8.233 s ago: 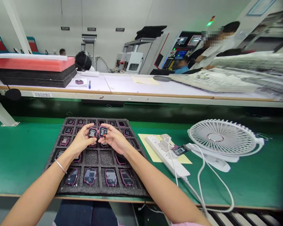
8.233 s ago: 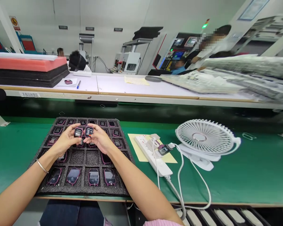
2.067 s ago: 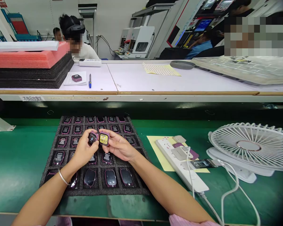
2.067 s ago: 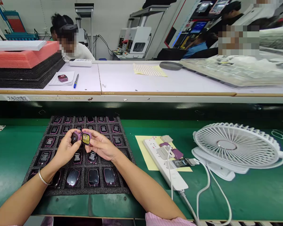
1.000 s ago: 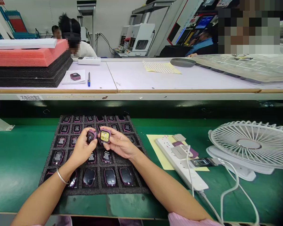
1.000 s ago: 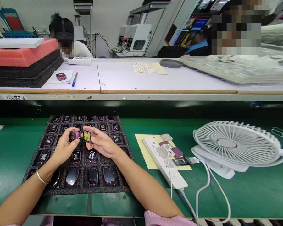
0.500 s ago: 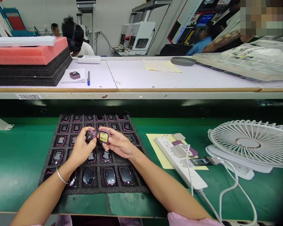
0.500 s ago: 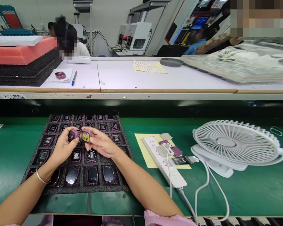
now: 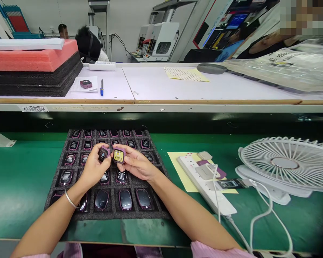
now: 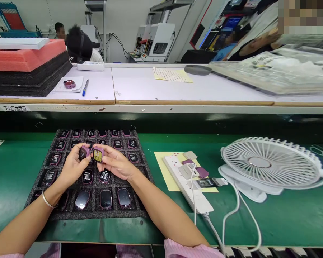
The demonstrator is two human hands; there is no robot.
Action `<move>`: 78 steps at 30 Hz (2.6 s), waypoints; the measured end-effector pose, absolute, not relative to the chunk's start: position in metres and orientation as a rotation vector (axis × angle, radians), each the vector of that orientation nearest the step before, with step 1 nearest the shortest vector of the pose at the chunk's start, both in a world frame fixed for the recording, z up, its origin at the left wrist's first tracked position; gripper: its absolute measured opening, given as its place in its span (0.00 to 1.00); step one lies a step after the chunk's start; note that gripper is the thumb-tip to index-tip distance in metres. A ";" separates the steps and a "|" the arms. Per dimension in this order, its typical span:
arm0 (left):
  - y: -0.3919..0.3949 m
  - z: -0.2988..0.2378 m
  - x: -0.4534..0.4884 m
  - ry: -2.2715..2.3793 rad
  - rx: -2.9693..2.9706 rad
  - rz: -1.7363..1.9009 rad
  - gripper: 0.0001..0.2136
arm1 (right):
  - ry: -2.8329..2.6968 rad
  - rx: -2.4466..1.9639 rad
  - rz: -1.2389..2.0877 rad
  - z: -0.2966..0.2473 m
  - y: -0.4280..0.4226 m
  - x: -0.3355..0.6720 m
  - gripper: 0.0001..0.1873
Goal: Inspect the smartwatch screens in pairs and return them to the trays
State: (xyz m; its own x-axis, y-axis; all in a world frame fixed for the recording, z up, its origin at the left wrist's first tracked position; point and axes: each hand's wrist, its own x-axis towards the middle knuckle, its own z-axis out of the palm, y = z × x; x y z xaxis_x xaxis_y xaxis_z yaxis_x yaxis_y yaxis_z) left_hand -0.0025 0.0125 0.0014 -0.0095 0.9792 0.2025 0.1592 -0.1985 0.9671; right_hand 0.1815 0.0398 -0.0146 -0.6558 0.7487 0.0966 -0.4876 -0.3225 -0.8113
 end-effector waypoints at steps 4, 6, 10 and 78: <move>0.012 0.002 -0.002 1.221 1.476 1.284 0.16 | -1.092 -0.385 2.034 -0.013 0.039 0.181 0.26; 0.012 0.001 -0.002 1.216 1.483 1.283 0.15 | -1.089 -0.387 2.039 -0.013 0.039 0.181 0.26; 0.016 0.000 -0.003 1.279 1.374 1.320 0.16 | -1.058 -0.421 2.041 -0.013 0.040 0.180 0.25; 0.015 0.001 -0.001 1.060 1.014 1.225 0.19 | -1.254 -0.728 1.634 -0.016 0.042 0.176 0.21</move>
